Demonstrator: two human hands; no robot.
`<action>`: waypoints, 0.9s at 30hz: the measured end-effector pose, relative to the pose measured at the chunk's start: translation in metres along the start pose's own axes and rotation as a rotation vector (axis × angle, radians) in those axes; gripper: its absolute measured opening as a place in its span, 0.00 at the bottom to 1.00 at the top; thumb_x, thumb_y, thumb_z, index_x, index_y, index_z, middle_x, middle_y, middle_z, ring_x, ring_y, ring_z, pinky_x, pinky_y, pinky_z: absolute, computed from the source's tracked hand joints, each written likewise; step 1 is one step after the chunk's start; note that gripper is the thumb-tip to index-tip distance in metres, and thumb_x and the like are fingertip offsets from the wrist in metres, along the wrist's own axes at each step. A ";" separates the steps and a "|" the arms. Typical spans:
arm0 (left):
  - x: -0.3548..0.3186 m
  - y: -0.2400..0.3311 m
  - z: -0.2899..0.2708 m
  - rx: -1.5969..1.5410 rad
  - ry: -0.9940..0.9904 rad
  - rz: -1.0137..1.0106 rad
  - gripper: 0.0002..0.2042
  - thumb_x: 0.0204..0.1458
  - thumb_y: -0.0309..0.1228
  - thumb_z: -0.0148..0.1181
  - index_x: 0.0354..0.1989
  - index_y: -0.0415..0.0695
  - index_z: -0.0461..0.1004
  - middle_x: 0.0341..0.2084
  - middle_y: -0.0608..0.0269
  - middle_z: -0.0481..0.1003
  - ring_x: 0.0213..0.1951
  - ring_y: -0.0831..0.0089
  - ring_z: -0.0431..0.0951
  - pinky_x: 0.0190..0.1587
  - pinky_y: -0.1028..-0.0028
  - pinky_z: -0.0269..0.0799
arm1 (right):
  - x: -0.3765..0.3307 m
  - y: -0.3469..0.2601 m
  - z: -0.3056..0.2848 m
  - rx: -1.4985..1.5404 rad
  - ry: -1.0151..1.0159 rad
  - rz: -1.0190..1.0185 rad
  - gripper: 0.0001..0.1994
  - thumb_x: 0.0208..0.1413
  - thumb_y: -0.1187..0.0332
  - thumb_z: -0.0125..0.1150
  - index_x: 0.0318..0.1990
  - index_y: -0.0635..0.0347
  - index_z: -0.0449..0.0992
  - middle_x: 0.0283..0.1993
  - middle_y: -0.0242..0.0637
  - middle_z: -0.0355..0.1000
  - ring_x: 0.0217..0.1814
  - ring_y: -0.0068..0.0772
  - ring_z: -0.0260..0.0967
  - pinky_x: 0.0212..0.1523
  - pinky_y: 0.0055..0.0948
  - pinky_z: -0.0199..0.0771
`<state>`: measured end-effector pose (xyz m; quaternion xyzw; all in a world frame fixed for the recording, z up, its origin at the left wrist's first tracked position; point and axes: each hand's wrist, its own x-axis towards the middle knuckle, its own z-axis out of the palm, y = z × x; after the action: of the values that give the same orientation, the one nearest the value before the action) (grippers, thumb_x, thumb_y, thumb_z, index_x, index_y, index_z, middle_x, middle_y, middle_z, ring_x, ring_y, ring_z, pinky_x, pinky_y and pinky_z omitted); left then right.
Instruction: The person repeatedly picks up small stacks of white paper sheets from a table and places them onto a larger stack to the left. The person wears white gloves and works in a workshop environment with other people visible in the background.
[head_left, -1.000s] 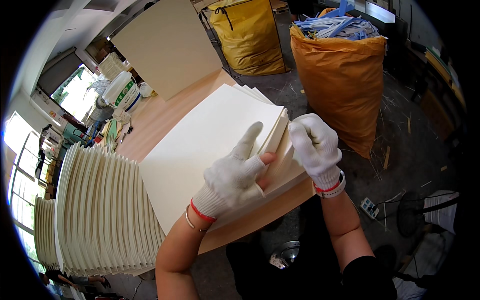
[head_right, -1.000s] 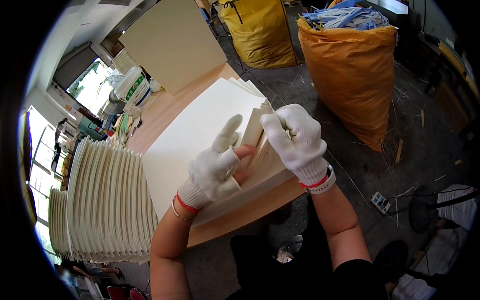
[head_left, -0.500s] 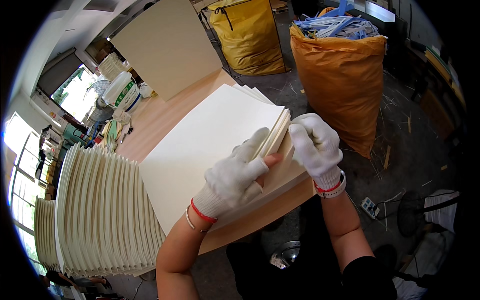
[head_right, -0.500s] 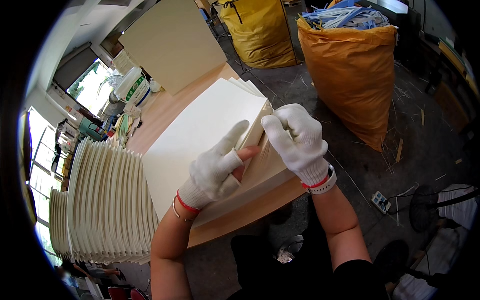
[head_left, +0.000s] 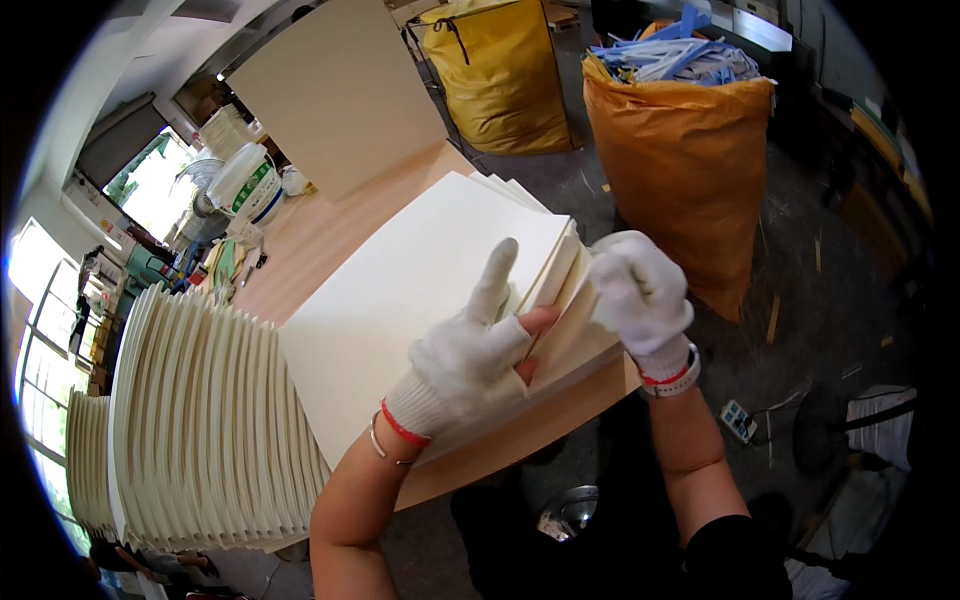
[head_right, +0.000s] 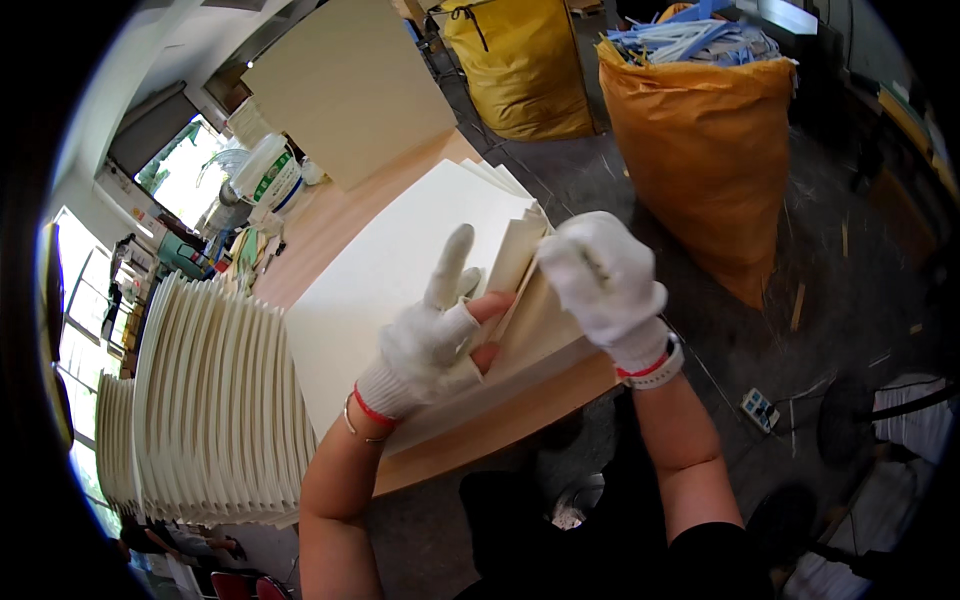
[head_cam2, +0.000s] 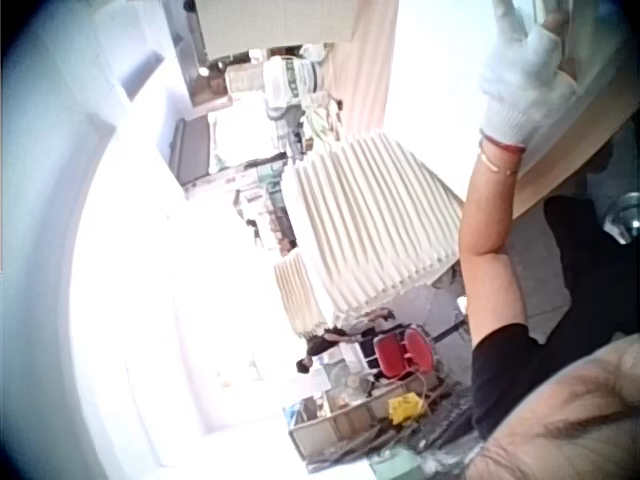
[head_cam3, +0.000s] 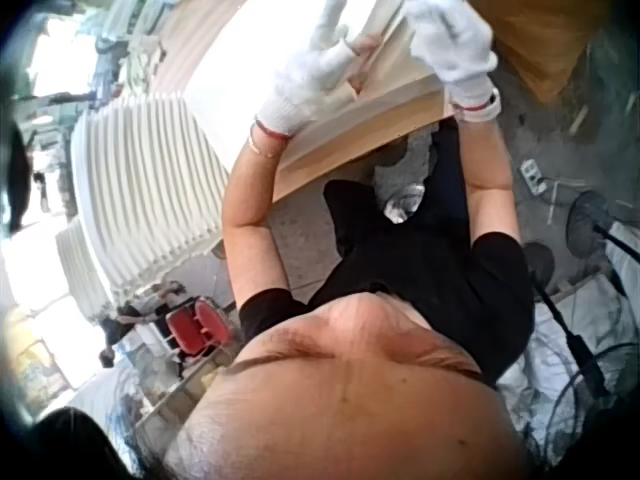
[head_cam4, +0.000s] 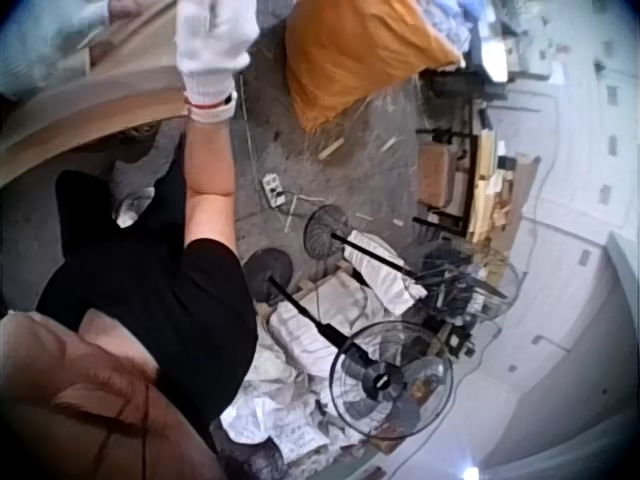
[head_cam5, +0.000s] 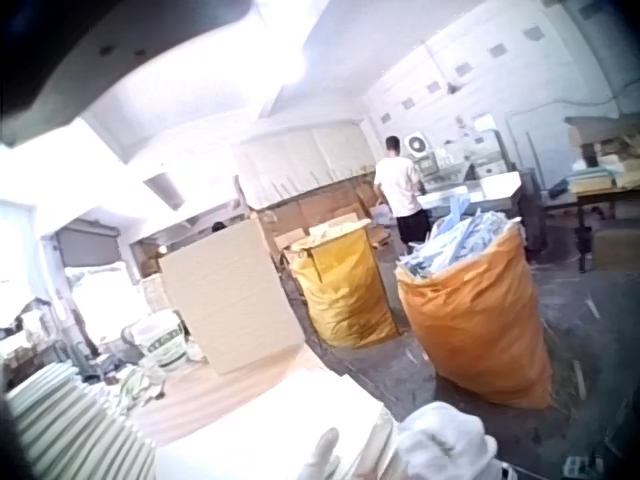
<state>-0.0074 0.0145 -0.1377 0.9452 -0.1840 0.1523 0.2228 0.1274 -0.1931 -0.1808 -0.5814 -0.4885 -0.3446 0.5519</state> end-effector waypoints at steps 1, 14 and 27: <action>-0.003 0.001 0.000 0.043 0.003 0.024 0.38 0.41 0.20 0.75 0.67 0.49 0.72 0.78 0.35 0.51 0.66 0.41 0.74 0.58 0.60 0.81 | -0.008 0.011 -0.007 -0.243 0.025 -0.117 0.11 0.61 0.77 0.66 0.49 0.69 0.78 0.37 0.43 0.76 0.37 0.38 0.78 0.36 0.33 0.81; -0.015 0.006 0.006 0.031 0.037 0.036 0.51 0.50 0.42 0.77 0.79 0.42 0.51 0.67 0.38 0.69 0.56 0.46 0.78 0.59 0.61 0.76 | 0.043 0.083 0.005 0.802 -0.756 1.293 0.21 0.69 0.55 0.64 0.56 0.66 0.78 0.48 0.36 0.80 0.47 0.24 0.78 0.49 0.27 0.77; -0.192 -0.049 -0.081 -1.019 0.732 -0.694 0.29 0.58 0.29 0.67 0.68 0.39 0.69 0.66 0.46 0.69 0.61 0.59 0.77 0.58 0.62 0.81 | -0.010 0.083 -0.013 0.951 -0.330 0.833 0.28 0.66 0.61 0.68 0.67 0.68 0.70 0.59 0.36 0.77 0.59 0.28 0.75 0.59 0.29 0.75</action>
<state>-0.1738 0.1479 -0.1570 0.6161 0.1655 0.2750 0.7193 0.2053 -0.2003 -0.2135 -0.4597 -0.3999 0.2456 0.7540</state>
